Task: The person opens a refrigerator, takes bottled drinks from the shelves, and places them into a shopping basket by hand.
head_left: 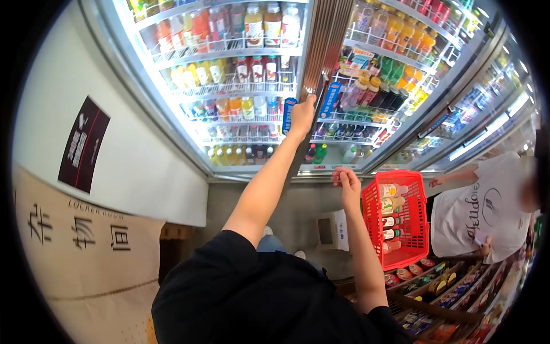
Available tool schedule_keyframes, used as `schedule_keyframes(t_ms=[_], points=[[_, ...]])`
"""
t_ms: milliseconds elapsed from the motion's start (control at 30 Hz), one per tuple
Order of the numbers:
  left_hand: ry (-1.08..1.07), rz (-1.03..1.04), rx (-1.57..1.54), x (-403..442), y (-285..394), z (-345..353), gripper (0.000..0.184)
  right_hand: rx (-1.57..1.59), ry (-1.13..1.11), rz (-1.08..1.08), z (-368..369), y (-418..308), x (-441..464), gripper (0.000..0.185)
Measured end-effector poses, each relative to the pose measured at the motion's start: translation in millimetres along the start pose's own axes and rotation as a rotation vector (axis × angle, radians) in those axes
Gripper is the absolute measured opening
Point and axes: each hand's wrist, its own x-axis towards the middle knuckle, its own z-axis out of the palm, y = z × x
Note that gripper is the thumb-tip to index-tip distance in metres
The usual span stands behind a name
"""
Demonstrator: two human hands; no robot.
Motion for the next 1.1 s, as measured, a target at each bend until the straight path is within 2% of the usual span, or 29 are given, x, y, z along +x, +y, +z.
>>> schedule_keyframes(t_ms=[100, 167, 300, 500, 567, 633, 700, 767, 833, 900, 933, 967, 1033, 1100], points=[[0.025, 0.008, -0.064, -56, -3, -14, 0.059, 0.012, -0.055, 0.0, -13, -2, -5, 0.023], [-0.001, -0.082, -0.19, -102, 8, -30, 0.054, 0.015, -0.1, -0.005, -18, -2, -6, 0.023], [0.008, -0.035, -0.291, -189, 15, -67, 0.048, 0.056, -0.199, 0.03, -10, 13, -5, 0.023], [0.123, -0.002, -0.084, -295, -16, -158, 0.065, 0.084, -0.361, 0.024, 58, 35, 1, 0.021], [0.154, 0.016, -0.164, -328, -27, -192, 0.067, 0.071, -0.414, 0.016, 85, 51, 6, 0.022], [0.26, 0.008, -0.217, -360, -9, -212, 0.07, 0.086, -0.449, 0.039, 115, 53, 6, 0.022], [0.279, 0.104, -0.302, -388, -25, -254, 0.066, 0.093, -0.467, 0.062, 146, 60, 9, 0.021], [0.759, -0.011, -0.417, -405, -5, -263, 0.057, 0.099, -0.502, 0.085, 183, 68, 13, 0.021], [0.925, 0.05, -0.378, -424, -3, -283, 0.045, 0.057, -0.562, 0.108, 225, 80, 16, 0.02], [0.901, 0.211, -0.275, -449, -28, -326, 0.04, 0.06, -0.583, 0.125, 268, 97, 23, 0.02], [1.07, 0.26, -0.321, -451, -29, -333, 0.034, 0.043, -0.586, 0.121, 288, 107, 27, 0.02], [1.237, 0.316, -0.37, -450, -31, -338, 0.036, 0.027, -0.59, 0.109, 308, 117, 36, 0.021], [1.108, 0.288, 0.029, -462, -48, -347, 0.04, -0.011, -0.577, 0.051, 346, 158, 60, 0.023], [1.286, -0.104, -0.157, -497, -110, -372, 0.041, -0.223, -0.498, 0.041, 376, 182, 88, 0.025]])
